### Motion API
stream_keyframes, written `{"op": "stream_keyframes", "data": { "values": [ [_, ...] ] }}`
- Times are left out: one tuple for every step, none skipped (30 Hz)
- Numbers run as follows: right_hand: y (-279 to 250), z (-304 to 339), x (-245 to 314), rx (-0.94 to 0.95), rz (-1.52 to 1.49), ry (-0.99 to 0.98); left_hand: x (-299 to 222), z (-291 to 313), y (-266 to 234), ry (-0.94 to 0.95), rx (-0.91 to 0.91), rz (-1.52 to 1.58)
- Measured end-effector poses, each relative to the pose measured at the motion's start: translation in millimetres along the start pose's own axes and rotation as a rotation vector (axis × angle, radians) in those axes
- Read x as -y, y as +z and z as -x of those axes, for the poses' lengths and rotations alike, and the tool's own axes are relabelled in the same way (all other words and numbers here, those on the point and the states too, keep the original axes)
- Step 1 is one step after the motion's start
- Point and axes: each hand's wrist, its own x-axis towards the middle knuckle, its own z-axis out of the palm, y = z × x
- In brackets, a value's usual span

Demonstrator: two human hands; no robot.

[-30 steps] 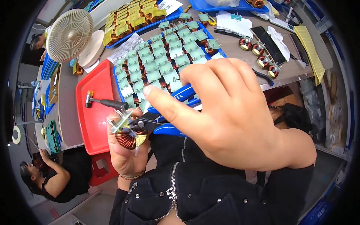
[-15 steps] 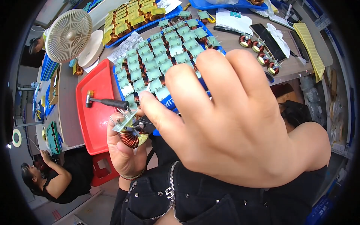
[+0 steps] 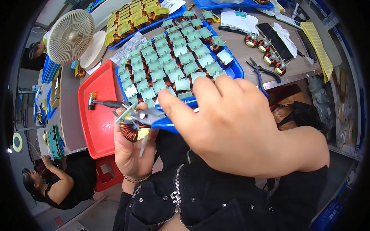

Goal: Assembling small electronic inductors by fitting them into plastic housings and securing them with tools.

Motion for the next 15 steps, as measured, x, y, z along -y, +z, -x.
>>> {"op": "stream_keyframes", "data": {
  "values": [
    [1.5, 0.3, -0.2, -0.001, 0.002, 0.002, 2.1, -1.0, -7.3, 0.022, 0.159, -0.050],
    [2.7, 0.7, -0.7, 0.004, -0.070, 0.042, 3.0, -1.2, -7.9, 0.021, 0.163, -0.049],
    [3.1, 1.1, -1.5, 0.007, -0.141, 0.084, 3.8, -2.1, -7.0, 0.034, 0.165, -0.034],
    [4.1, -0.1, -3.5, 0.007, -0.147, 0.076, 3.1, -1.8, -7.4, 0.054, 0.155, -0.022],
    [4.8, -0.1, -6.8, -0.037, -0.175, 0.076, 3.8, -1.7, -10.0, 0.077, 0.167, 0.019],
    [5.7, -0.4, -8.9, -0.080, -0.203, 0.075, 4.1, -2.1, -11.3, 0.082, 0.160, 0.016],
    [5.4, 0.6, -8.7, -0.081, -0.204, 0.076, 4.6, -3.3, -11.3, 0.097, 0.179, 0.036],
    [5.5, 1.6, -8.0, -0.080, -0.196, 0.065, 5.1, -4.1, -11.3, 0.112, 0.197, 0.056],
    [5.9, 2.6, -7.0, -0.078, -0.190, 0.052, 5.6, -4.2, -11.3, 0.111, 0.189, 0.107],
    [5.4, 4.7, -6.5, -0.078, -0.178, 0.043, 6.2, -4.4, -10.9, 0.109, 0.194, 0.107],
    [6.3, 6.5, -4.3, -0.062, -0.191, 0.056, 6.6, -4.3, -10.8, 0.132, 0.205, 0.083],
    [9.0, 8.1, -3.1, -0.064, -0.189, 0.058, 6.8, -4.0, -10.4, 0.156, 0.215, 0.059],
    [13.3, 9.6, -2.1, -0.072, -0.211, 0.066, 7.4, -3.6, -10.3, 0.155, 0.217, 0.059],
    [16.0, 10.6, -1.3, -0.081, -0.233, 0.073, 7.9, -3.0, -10.2, 0.172, 0.207, 0.049],
    [16.8, 11.0, -0.7, -0.085, -0.245, 0.073, 8.5, -2.7, -10.0, 0.190, 0.198, 0.039]
  ]
}}
